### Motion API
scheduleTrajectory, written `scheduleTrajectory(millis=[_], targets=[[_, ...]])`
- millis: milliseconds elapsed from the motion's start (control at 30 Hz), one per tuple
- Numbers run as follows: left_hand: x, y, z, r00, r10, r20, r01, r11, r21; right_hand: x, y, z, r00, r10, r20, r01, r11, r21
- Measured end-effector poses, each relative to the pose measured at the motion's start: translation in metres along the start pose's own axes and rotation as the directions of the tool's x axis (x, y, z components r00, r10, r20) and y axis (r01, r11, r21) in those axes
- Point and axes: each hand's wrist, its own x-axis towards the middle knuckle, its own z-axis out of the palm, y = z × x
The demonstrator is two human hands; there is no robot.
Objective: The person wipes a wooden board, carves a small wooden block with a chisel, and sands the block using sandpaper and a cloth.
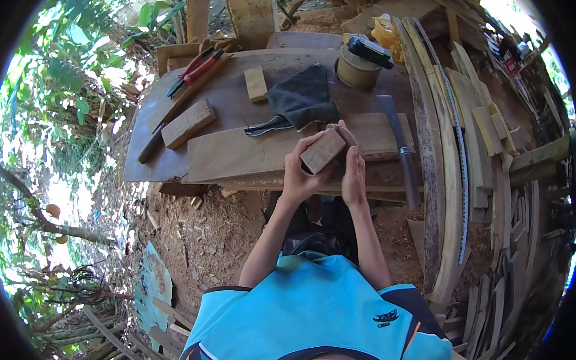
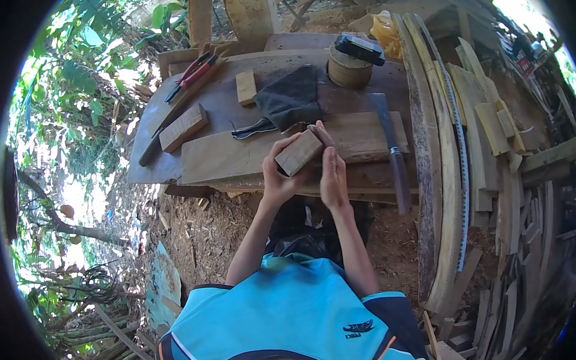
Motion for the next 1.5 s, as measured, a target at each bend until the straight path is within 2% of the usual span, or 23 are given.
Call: scheduleTrajectory(millis=[100, 200, 233, 333, 433, 533, 667, 700, 733, 800, 833, 933, 967, 1067, 1100, 1200, 1233, 1300, 1333, 1367, 1400, 1467, 1500], targets=[[0.001, 0.000, 0.006, 0.994, 0.084, -0.065, -0.084, 0.996, 0.012, 0.002, -0.011, 0.003, 0.976, -0.218, 0.017, 0.218, 0.964, -0.155], [-0.001, 0.000, 0.004, 0.999, 0.012, -0.045, -0.012, 1.000, 0.005, 0.005, -0.002, 0.003, 0.999, -0.039, -0.007, 0.039, 0.999, 0.025], [0.002, 0.001, 0.005, 0.998, 0.038, -0.054, -0.037, 0.999, 0.011, 0.007, -0.003, 0.004, 0.999, -0.034, -0.041, 0.035, 0.999, 0.024], [0.000, -0.002, 0.006, 0.997, 0.058, -0.059, -0.057, 0.998, 0.019, 0.009, -0.017, 0.001, 0.989, -0.144, 0.016, 0.145, 0.983, -0.111], [-0.005, 0.000, 0.005, 0.998, 0.033, -0.048, -0.032, 0.999, 0.013, 0.012, 0.001, -0.005, 0.978, 0.209, -0.021, -0.209, 0.978, -0.008], [0.003, -0.001, 0.004, 0.994, 0.081, -0.072, -0.080, 0.997, 0.018, 0.006, -0.013, -0.002, 0.990, -0.138, 0.015, 0.139, 0.977, -0.159], [-0.004, 0.003, 0.004, 0.999, -0.007, -0.049, 0.009, 1.000, 0.028, 0.017, -0.011, 0.000, 0.999, 0.033, -0.001, -0.033, 0.999, -0.021], [-0.007, 0.002, 0.005, 0.998, 0.006, -0.056, -0.004, 0.999, 0.038, 0.016, -0.016, -0.001, 0.997, -0.068, 0.035, 0.073, 0.984, -0.160], [-0.004, 0.001, 0.004, 0.998, 0.028, -0.065, -0.025, 0.998, 0.053, 0.020, -0.019, -0.002, 0.997, -0.067, 0.048, 0.074, 0.987, -0.145], [-0.004, 0.000, 0.002, 0.999, 0.018, -0.046, -0.016, 0.999, 0.037, 0.018, -0.020, -0.003, 0.997, -0.039, 0.063, 0.046, 0.993, -0.112], [-0.004, 0.001, 0.002, 0.999, 0.016, -0.035, -0.015, 1.000, 0.024, 0.023, -0.011, -0.007, 0.996, 0.066, 0.055, -0.061, 0.995, -0.078], [-0.005, -0.001, 0.000, 0.998, 0.059, -0.020, -0.058, 0.998, 0.033, 0.009, -0.030, -0.004, 0.992, -0.086, 0.088, 0.103, 0.970, -0.219], [-0.004, 0.001, -0.001, 1.000, 0.016, -0.006, -0.016, 0.999, 0.031, 0.009, -0.026, -0.005, 0.987, -0.122, 0.107, 0.145, 0.961, -0.235], [0.002, -0.001, -0.005, 0.999, 0.020, 0.027, -0.020, 1.000, -0.008, 0.014, -0.005, -0.013, 0.959, 0.268, 0.097, -0.271, 0.962, 0.022], [0.009, -0.003, -0.008, 0.986, 0.165, 0.019, -0.165, 0.985, 0.045, 0.013, -0.006, -0.018, 0.942, 0.308, 0.129, -0.314, 0.949, 0.025], [0.020, 0.001, -0.025, 0.969, -0.135, 0.208, 0.168, 0.974, -0.153, 0.010, 0.000, -0.009, 0.975, 0.157, 0.158, -0.216, 0.841, 0.496], [0.025, -0.003, -0.028, 0.987, -0.001, 0.162, 0.021, 0.992, -0.127, 0.010, -0.001, -0.010, 0.967, 0.145, 0.209, -0.245, 0.752, 0.612], [0.024, -0.001, -0.026, 0.990, -0.044, 0.137, 0.083, 0.951, -0.298, 0.011, -0.004, -0.013, 0.950, 0.097, 0.296, -0.301, 0.528, 0.794], [0.024, -0.001, -0.024, 0.990, -0.066, 0.129, 0.110, 0.918, -0.381, 0.012, -0.001, -0.013, 0.948, 0.155, 0.279, -0.314, 0.608, 0.729], [0.025, 0.002, -0.015, 0.996, -0.085, 0.011, 0.080, 0.874, -0.479, 0.013, 0.007, -0.012, 0.944, 0.210, 0.255, -0.329, 0.679, 0.657], [0.024, 0.000, -0.012, 0.991, -0.126, -0.050, 0.097, 0.918, -0.383, 0.015, 0.014, -0.008, 0.938, 0.262, 0.226, -0.346, 0.739, 0.578], [0.021, -0.002, -0.005, 0.963, -0.192, -0.187, 0.157, 0.970, -0.186, 0.017, 0.018, 0.002, 0.976, 0.113, 0.186, -0.183, 0.889, 0.421], [0.022, -0.001, 0.004, 0.942, -0.090, -0.323, 0.030, 0.982, -0.187, 0.020, 0.014, 0.003, 0.982, 0.064, 0.177, -0.120, 0.937, 0.328]])
